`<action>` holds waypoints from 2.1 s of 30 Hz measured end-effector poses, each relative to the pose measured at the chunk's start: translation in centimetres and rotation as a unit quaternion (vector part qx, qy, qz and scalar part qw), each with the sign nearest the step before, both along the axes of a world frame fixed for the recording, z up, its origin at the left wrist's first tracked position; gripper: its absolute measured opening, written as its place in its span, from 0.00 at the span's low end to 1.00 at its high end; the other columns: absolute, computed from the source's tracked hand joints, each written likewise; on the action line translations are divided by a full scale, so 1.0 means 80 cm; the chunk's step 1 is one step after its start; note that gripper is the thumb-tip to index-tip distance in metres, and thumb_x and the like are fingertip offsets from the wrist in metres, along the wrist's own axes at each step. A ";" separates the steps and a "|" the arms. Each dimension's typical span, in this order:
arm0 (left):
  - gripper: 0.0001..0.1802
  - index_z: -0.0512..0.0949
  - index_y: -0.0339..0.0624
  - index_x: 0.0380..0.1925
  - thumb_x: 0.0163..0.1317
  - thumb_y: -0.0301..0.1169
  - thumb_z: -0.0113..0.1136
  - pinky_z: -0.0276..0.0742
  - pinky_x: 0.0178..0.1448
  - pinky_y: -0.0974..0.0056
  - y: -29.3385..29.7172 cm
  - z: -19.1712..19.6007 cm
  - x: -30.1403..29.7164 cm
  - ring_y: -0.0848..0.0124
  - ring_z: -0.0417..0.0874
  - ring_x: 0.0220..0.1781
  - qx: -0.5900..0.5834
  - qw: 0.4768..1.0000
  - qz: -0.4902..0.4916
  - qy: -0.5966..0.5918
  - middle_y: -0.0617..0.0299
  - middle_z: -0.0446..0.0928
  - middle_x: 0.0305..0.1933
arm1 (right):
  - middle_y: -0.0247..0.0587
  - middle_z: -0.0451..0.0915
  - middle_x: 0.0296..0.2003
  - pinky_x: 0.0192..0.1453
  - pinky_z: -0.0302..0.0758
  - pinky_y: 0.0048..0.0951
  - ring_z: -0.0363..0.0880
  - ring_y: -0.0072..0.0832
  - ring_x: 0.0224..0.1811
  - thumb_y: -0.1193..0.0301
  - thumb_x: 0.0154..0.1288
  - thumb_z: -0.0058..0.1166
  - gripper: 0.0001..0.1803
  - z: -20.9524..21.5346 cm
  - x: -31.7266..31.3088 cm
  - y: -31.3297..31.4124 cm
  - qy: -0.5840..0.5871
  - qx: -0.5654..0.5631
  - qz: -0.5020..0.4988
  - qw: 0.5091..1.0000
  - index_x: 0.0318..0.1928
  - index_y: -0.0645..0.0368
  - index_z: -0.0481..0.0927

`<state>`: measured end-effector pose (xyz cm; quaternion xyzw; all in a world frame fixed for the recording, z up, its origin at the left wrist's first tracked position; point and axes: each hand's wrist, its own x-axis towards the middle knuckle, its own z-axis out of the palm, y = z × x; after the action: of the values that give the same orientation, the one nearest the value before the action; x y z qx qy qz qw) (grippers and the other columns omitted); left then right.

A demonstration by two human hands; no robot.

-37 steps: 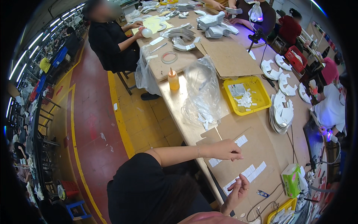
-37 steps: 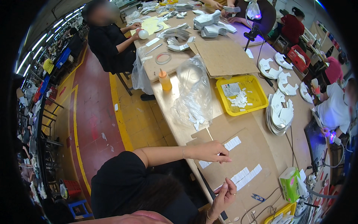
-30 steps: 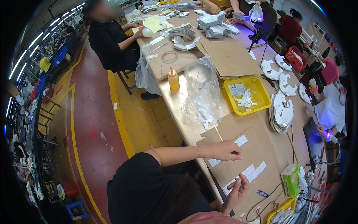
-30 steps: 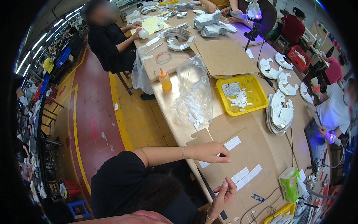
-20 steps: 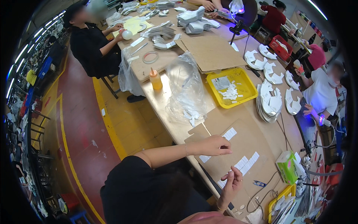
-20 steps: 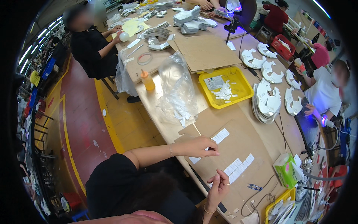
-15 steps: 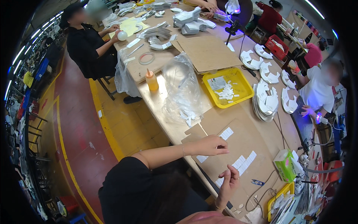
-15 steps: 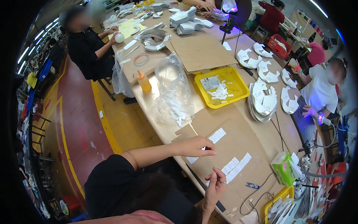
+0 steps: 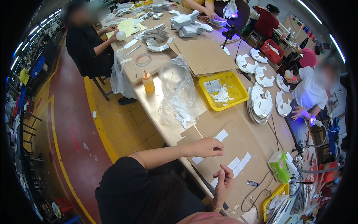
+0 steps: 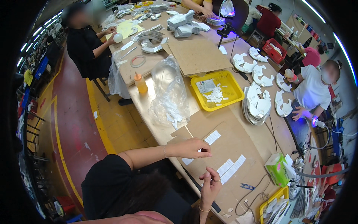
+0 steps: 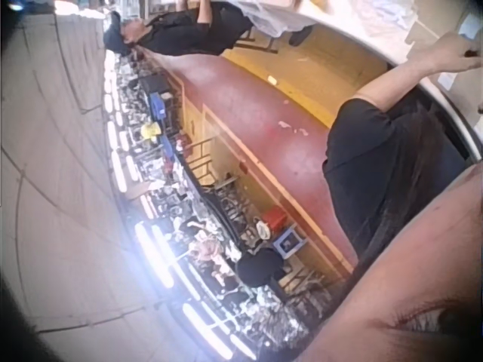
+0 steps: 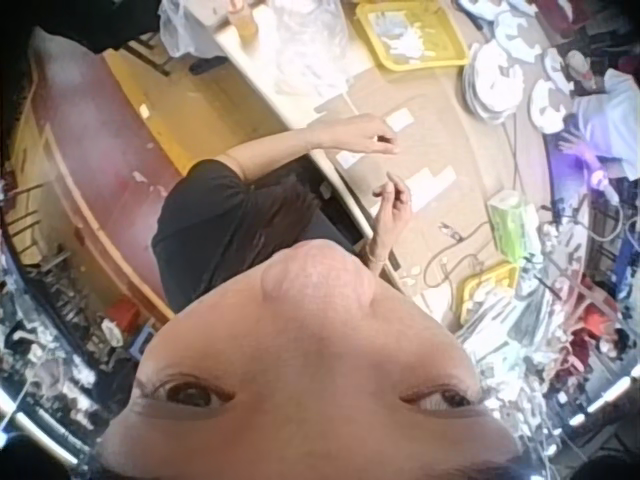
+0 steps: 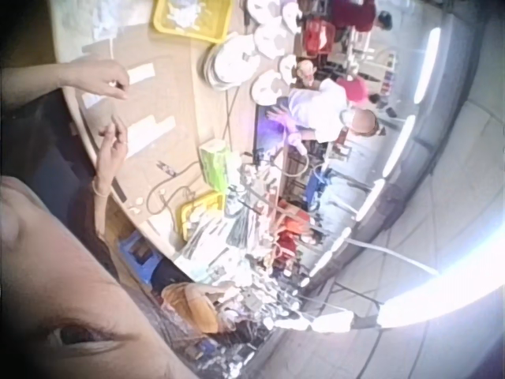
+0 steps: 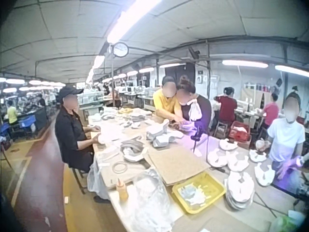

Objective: The person repeatedly picks small white rectangular pieces from a tray, folds or bends them by hand, and places them on a cardboard sheet. The person also moves a tissue box and a yellow tray on the table to access the work area.

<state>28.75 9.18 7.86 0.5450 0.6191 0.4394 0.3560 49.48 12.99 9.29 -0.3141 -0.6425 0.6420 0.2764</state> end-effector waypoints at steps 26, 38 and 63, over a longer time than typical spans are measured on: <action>0.23 0.75 0.43 0.56 0.59 0.32 0.62 0.73 0.38 0.65 0.033 0.121 -0.237 0.72 0.74 0.30 0.221 0.900 0.329 0.182 0.62 0.71 0.25 | 0.37 0.78 0.27 0.37 0.73 0.20 0.77 0.19 0.31 0.73 0.72 0.51 0.11 0.001 -0.025 -0.008 -0.016 0.003 0.035 0.999 0.48 0.67 0.79; 0.29 0.75 0.47 0.59 0.52 0.31 0.60 0.75 0.62 0.52 0.098 0.195 -0.427 0.56 0.78 0.61 -0.223 0.832 0.291 0.416 0.50 0.77 0.60 | 0.36 0.78 0.27 0.36 0.71 0.19 0.75 0.19 0.29 0.70 0.72 0.52 0.11 -0.004 -0.029 -0.009 -0.019 0.005 0.035 0.999 0.48 0.65 0.78; 0.37 0.72 0.54 0.62 0.51 0.47 0.70 0.77 0.50 0.56 0.086 0.066 -0.130 0.61 0.80 0.51 -0.341 0.789 -0.426 0.283 0.54 0.79 0.52 | 0.39 0.79 0.28 0.40 0.73 0.22 0.77 0.22 0.32 0.74 0.73 0.49 0.10 -0.012 -0.031 -0.007 -0.097 0.036 0.101 0.989 0.48 0.66 0.78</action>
<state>18.32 16.08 13.18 0.6967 0.5068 -0.1705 0.4782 46.96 12.45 8.33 -0.2976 -0.7175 0.6097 0.1576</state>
